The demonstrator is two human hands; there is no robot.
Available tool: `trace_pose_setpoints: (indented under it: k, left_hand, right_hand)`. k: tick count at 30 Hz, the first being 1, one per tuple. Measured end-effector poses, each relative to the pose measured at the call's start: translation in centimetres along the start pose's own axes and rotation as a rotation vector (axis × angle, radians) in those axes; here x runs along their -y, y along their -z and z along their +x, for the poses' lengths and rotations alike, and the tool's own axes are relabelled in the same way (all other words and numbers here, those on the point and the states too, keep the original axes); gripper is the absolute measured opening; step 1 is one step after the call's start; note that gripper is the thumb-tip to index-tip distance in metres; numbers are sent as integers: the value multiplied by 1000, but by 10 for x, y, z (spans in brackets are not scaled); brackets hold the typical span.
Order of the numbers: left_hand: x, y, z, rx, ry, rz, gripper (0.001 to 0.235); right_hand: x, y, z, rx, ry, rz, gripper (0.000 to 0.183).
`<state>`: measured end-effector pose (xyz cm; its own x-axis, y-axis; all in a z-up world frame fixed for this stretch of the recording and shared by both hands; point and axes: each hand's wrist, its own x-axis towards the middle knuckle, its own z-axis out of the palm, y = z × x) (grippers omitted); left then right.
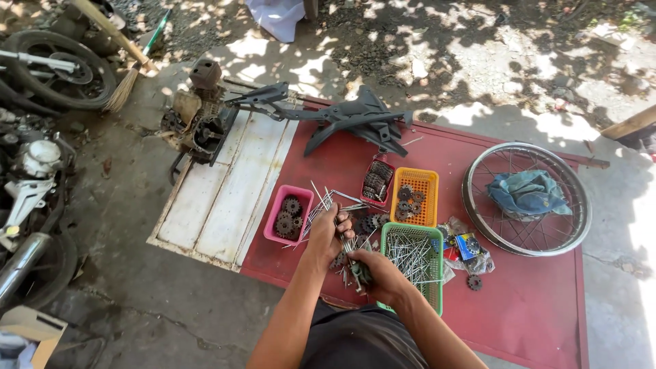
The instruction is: The person cleans various metal parts, including long rods and small gears, using a cloth. They wipe the parts individually and place them into different colored plastic baskets on a red table.
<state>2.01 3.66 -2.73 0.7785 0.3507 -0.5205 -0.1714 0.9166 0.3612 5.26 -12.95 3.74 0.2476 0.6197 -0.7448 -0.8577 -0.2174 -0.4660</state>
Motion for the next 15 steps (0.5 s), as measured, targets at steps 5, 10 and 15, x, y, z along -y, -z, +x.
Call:
trace_pose_setpoints:
  k: [5, 10, 15]
  left_hand:
    - [-22, 28, 32, -113, 69, -8, 14]
    - [-38, 48, 59, -124, 98, -43, 13]
    - [-47, 42, 58, -153, 169, 1, 10]
  right_hand:
    - [-12, -30, 17, 1, -124, 176, 19]
    - [-23, -46, 18, 109, -127, 292, 24]
    - [-32, -51, 24, 23, -119, 383, 24]
